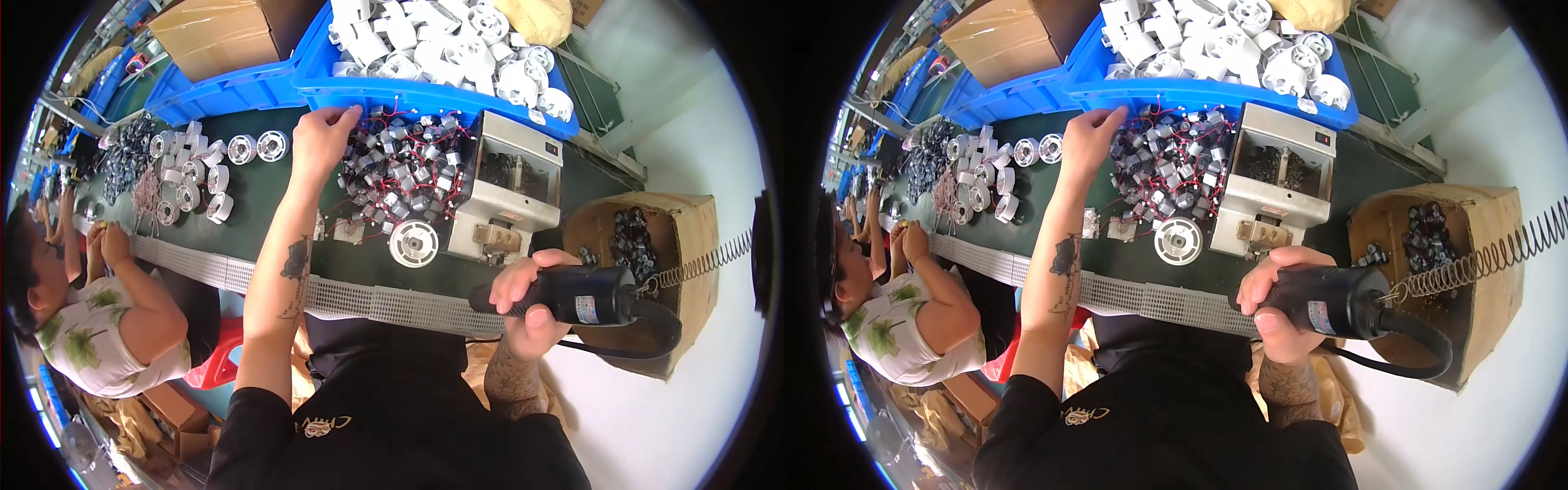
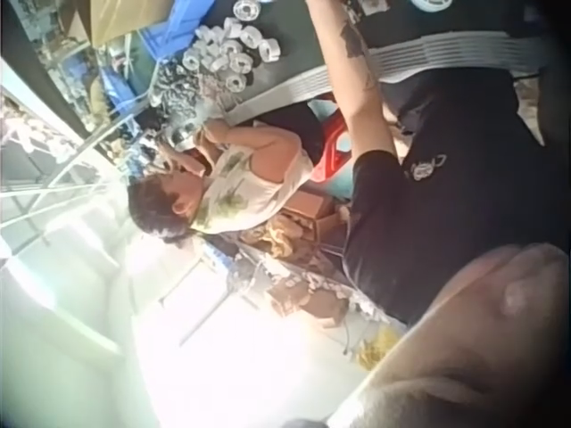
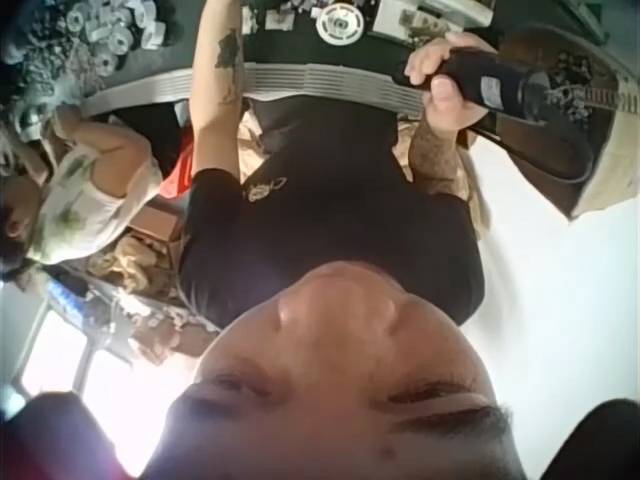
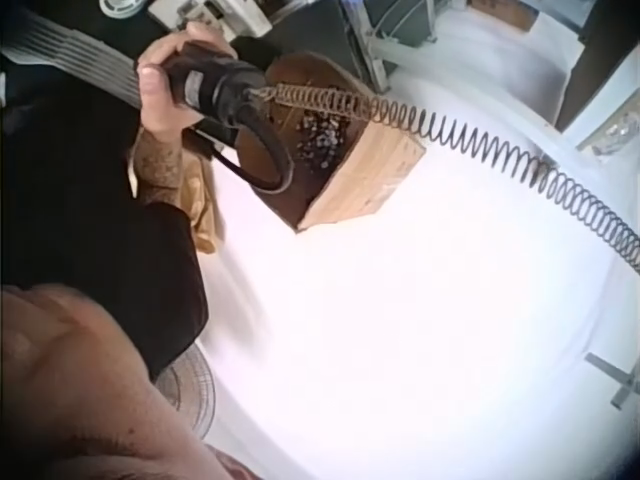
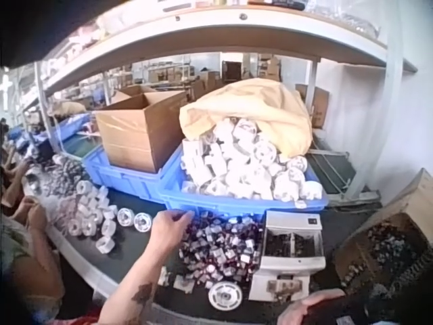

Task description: The person assembles electronic modules by inserting them into white plastic housings and securing them with an electric screwdriver.

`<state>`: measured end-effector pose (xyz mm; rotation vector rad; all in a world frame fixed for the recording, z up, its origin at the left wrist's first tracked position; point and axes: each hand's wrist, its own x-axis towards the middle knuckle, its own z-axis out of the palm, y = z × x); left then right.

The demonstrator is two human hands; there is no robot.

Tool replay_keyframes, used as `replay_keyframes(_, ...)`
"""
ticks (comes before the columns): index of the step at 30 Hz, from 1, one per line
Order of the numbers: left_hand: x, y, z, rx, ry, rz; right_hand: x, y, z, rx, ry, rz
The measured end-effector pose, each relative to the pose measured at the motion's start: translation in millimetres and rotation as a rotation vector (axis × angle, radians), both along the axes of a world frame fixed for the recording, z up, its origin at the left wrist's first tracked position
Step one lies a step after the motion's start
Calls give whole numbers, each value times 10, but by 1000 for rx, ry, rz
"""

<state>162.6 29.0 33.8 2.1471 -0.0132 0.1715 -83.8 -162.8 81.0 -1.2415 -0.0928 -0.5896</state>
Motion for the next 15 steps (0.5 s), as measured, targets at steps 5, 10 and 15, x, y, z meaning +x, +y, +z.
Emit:
replay_keyframes(5,-132,46,24,-267,-88,28,-14,-19,8,-21,-33,-1)
replay_keyframes(10,-454,164,181,-420,-128,-24,-5,-74,-24,-37,-46,-11)
replay_keyframes(15,-687,165,467,-137,-158,-244,30,-107,-7,-57,-75,3)
